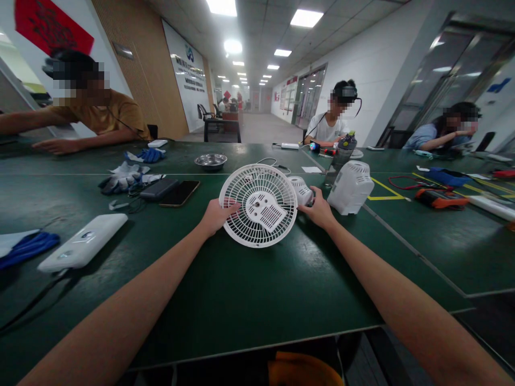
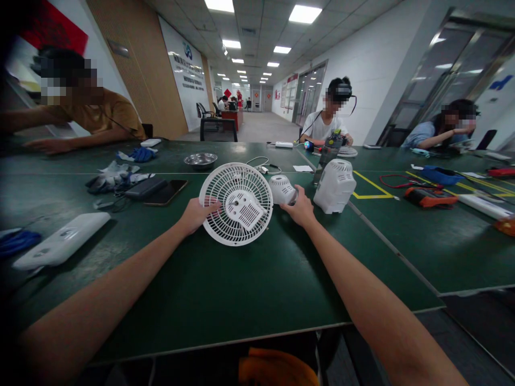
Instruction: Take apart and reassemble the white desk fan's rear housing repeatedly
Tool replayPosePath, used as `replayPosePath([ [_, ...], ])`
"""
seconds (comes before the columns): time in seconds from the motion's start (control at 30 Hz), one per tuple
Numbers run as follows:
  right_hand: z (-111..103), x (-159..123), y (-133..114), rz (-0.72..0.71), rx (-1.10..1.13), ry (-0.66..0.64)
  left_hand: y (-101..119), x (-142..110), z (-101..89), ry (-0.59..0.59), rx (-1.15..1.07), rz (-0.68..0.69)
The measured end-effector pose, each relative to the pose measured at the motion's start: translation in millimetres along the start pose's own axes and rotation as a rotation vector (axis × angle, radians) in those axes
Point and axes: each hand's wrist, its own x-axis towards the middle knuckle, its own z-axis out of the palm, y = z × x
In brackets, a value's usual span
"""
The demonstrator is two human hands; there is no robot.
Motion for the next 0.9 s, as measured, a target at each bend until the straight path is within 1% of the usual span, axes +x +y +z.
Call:
replayPosePath([
  [0.07,0,1,0,0.018,0.005,-0.022,-1,1,0.0,0.003,-0.011,-0.001],
  [0.1,-1,1,-1,0.018,0.012,-0.011,-1,1,0.0,0.004,-0.014,-0.005],
  [0.2,-7,3,-7,-0.026,0.085,0.089,-1,2,-0.4,0.009,-0.005,-0.024],
  [0.27,-14,4,-14,-0.028,0.258,0.127,-1,2,-0.7,0.009,0.009,-0.03],
  [0.3,-18,4,-17,-0.001,0.4,0.107,-1,2,-0.9,0.007,0.015,-0.029],
  [0.33,-22,3,-21,0.041,0.568,0.048,-1,1,-1.1,0.006,0.018,-0.023],
  [0.37,-27,2,-24,0.09,0.75,-0.047,0,1,-1.2,0.004,0.02,-0.016],
  [0.43,-37,-2,-30,0.171,1.083,-0.296,1,0,-1.4,-0.003,0.025,-0.006],
  [0.5,-47,-6,-33,0.215,1.306,-0.542,3,-2,-1.4,-0.011,0.034,-0.009],
  [0.57,-55,-10,-32,0.24,1.424,-0.742,5,-4,-1.0,-0.017,0.04,-0.02],
  [0.63,-61,-12,-27,0.25,1.465,-0.93,8,-5,-0.2,-0.008,0.036,-0.031],
  [0.7,-62,-13,-19,0.227,1.441,-1.107,10,-6,0.7,0.004,0.035,-0.043],
  [0.83,-58,-10,-3,0.156,1.278,-1.436,10,-6,1.3,0.011,0.046,-0.048],
  [0.9,-55,-7,2,0.165,1.193,-1.557,8,-4,1.1,0.001,0.049,-0.04],
])
